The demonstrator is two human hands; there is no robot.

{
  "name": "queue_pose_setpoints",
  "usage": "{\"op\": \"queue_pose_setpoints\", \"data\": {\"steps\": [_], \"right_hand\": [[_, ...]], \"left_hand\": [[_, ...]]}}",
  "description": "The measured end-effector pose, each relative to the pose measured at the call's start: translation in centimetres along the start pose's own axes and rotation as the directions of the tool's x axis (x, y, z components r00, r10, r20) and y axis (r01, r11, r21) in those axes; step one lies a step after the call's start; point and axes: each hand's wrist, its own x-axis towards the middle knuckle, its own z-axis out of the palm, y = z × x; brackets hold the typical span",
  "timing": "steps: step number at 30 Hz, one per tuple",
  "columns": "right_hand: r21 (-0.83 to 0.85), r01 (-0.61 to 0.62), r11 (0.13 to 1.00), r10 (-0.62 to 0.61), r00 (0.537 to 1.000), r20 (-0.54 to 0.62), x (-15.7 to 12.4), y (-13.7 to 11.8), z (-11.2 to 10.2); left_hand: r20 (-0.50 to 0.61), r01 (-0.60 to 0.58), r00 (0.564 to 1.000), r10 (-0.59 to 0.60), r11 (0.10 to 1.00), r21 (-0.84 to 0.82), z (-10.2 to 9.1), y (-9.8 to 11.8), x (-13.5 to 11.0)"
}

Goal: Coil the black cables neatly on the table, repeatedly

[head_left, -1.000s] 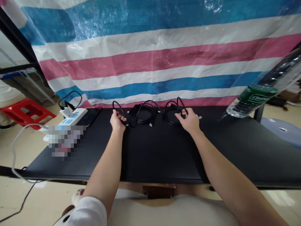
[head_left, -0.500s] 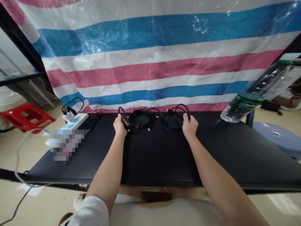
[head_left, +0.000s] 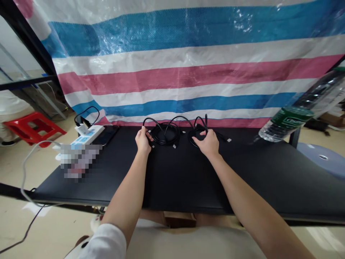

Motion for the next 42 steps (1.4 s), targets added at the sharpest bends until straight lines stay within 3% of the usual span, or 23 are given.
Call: {"op": "queue_pose_setpoints", "data": {"steps": [4,7,10,12,13,15,20,24,27,29,31,35,39,42], "right_hand": [[0.049,-0.08,0.996,0.082,0.995,-0.058,0.6,0.5,-0.5],[0.294,-0.19,0.937,0.239,0.961,-0.14,1.6,1.6,-1.3],[0.639,-0.296,0.71,0.432,0.9,-0.062,2.4,2.5,-2.2],[0.776,-0.324,0.542,0.46,0.886,0.049,2.6,2.6,-2.6],[0.804,-0.325,0.499,0.443,0.893,0.086,2.6,2.5,-2.7],[0.8,-0.303,0.518,0.385,0.918,0.098,2.4,2.0,-2.6],[0.596,-0.14,0.79,0.138,0.989,0.05,0.4,-0.3,-1.0],[0.503,0.034,0.864,-0.103,0.989,0.109,-1.4,-1.9,0.1],[0.492,0.012,0.871,-0.048,0.997,0.059,-1.4,-2.1,0.3],[0.572,-0.085,0.816,0.065,0.996,0.056,-0.9,-1.9,0.1],[0.707,-0.204,0.678,0.138,0.979,0.15,-0.3,-1.7,-0.4],[0.834,-0.416,0.362,0.032,0.9,0.435,-0.3,-2.4,-1.4],[0.806,-0.512,0.297,-0.067,0.831,0.552,-1.0,-3.3,-1.4],[0.81,-0.49,0.322,-0.05,0.846,0.531,-1.3,-3.3,-0.5]], "left_hand": [[0.024,-0.037,0.999,0.036,0.998,0.042,0.0,-0.5,0.1],[-0.005,-0.053,0.999,0.053,0.996,0.075,0.0,-0.5,0.2],[-0.061,-0.044,0.997,0.052,0.991,0.129,0.0,-0.2,0.1],[-0.052,-0.048,0.997,0.059,0.979,0.2,-0.1,-0.1,-0.1],[-0.029,-0.059,0.997,0.068,0.968,0.244,-0.1,-0.1,-0.3],[0.035,-0.104,0.995,0.098,0.935,0.338,0.0,-0.4,-0.8],[0.091,-0.267,0.961,0.263,0.78,0.566,0.6,-1.5,-2.3],[0.125,-0.333,0.933,0.336,0.68,0.654,1.3,-1.7,-3.6],[0.189,-0.354,0.934,0.304,0.705,0.615,1.7,-1.8,-4.0],[0.225,-0.333,0.942,0.249,0.765,0.551,2.0,-2.0,-4.0],[0.271,-0.263,0.951,0.145,0.841,0.472,2.2,-2.4,-4.1],[0.387,-0.146,0.922,0.001,0.927,0.346,2.3,-3.3,-4.4],[0.442,-0.124,0.897,0.015,0.968,0.219,2.3,-3.6,-4.9],[0.569,0.035,0.815,-0.108,0.99,0.138,2.5,-3.5,-5.5]]}}
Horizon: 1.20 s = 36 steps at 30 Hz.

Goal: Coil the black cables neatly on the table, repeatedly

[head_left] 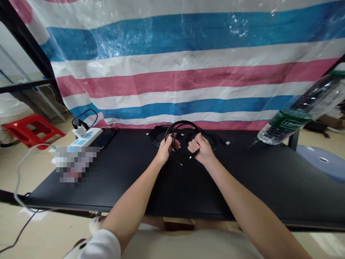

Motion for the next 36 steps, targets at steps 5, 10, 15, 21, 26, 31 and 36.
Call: {"op": "queue_pose_setpoints", "data": {"steps": [5,10,15,21,26,31,36], "right_hand": [[-0.449,0.072,0.891,-0.171,0.968,-0.184,0.2,1.7,0.0],[-0.912,0.017,0.41,-0.252,0.963,-0.095,0.8,2.1,0.8],[-0.968,-0.12,0.22,-0.057,0.989,-0.136,4.6,2.5,2.5],[-0.955,-0.159,0.249,-0.069,0.981,-0.181,8.8,3.7,4.7],[-0.947,-0.215,0.238,-0.07,0.969,-0.237,8.9,4.0,5.6],[-0.961,-0.131,0.242,-0.234,0.954,-0.189,6.6,3.8,4.8],[-0.986,-0.005,0.167,-0.377,0.924,-0.069,4.3,2.6,2.3]], "left_hand": [[-0.046,0.051,0.997,-0.056,0.995,-0.091,-0.1,0.3,0.2],[-0.351,0.017,0.933,-0.079,0.984,-0.177,-1.4,0.6,1.4],[-0.505,-0.012,0.862,-0.046,0.994,-0.111,-2.6,0.6,2.4],[-0.533,0.048,0.796,0.286,0.848,0.528,-3.8,0.6,2.0],[-0.388,0.205,0.885,0.258,0.531,0.822,-3.9,-0.1,1.8],[-0.282,0.209,0.938,0.203,0.316,0.925,-4.3,-1.2,1.9],[-0.202,0.155,0.951,0.235,0.201,0.967,-4.4,-1.6,1.8]]}}
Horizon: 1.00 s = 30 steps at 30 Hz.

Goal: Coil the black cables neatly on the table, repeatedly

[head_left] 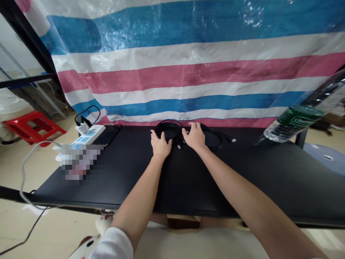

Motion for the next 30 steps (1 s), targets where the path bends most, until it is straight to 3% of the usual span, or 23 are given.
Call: {"op": "queue_pose_setpoints", "data": {"steps": [3,6,10,13,16,20,25,30], "right_hand": [[-0.031,0.068,0.997,-0.071,0.991,-0.11,-0.4,2.7,-1.6],[-0.07,0.043,0.997,-0.057,0.974,-0.218,-0.3,6.2,-3.0],[-0.064,-0.125,0.99,0.094,0.928,-0.36,0.3,10.6,-3.7],[-0.032,-0.254,0.967,0.231,0.919,-0.32,0.7,12.5,-3.5],[-0.035,-0.363,0.931,0.349,0.915,-0.205,1.0,12.9,-3.2],[-0.075,-0.458,0.886,0.451,0.887,-0.096,1.0,12.1,-3.4],[-0.19,-0.524,0.83,0.529,0.848,-0.031,0.8,10.3,-4.6],[-0.264,-0.526,0.808,0.55,0.835,0.022,0.7,9.1,-5.4]], "left_hand": [[0.008,-0.005,1.0,0.005,1.0,0.029,-0.2,0.5,-0.2],[0.017,0.041,0.999,-0.042,0.998,0.045,-0.4,1.1,-0.4],[-0.001,0.093,0.996,-0.093,0.996,0.015,-0.6,1.5,-0.5],[-0.024,0.081,0.996,-0.082,0.995,-0.05,-0.5,1.4,-0.4],[-0.011,0.003,1.0,-0.004,0.993,-0.118,-0.3,1.2,-0.2],[0.086,-0.207,0.971,0.224,0.963,-0.173,0.0,0.9,0.2],[0.185,-0.38,0.907,0.379,0.924,-0.032,0.3,0.5,0.4],[0.13,-0.474,0.875,0.467,0.88,0.028,0.6,-0.3,0.8]]}}
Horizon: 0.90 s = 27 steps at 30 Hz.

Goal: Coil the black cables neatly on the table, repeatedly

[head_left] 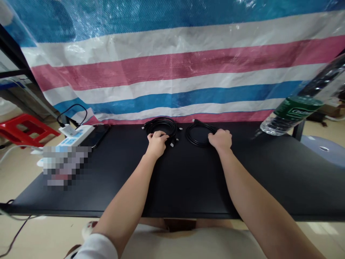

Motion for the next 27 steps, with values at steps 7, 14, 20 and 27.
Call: {"op": "queue_pose_setpoints", "data": {"steps": [7,14,20,27], "right_hand": [[-0.004,-0.057,0.998,0.057,0.998,-0.026,-0.5,-0.4,-0.3],[0.095,-0.11,0.989,0.116,0.991,-0.06,-0.2,-0.2,-0.4],[0.291,-0.161,0.943,0.192,0.978,-0.083,0.7,0.3,-0.5],[0.328,-0.158,0.931,0.206,0.972,-0.115,1.1,0.5,0.2]], "left_hand": [[-0.04,0.028,0.999,-0.029,0.999,-0.022,-0.1,-0.3,0.0],[-0.074,0.104,0.991,-0.116,0.985,-0.14,-0.5,0.5,0.0],[-0.074,0.109,0.99,-0.123,0.979,-0.173,-1.0,1.2,-0.2],[0.061,0.131,0.99,-0.125,0.987,-0.094,-0.6,1.3,-0.2]]}}
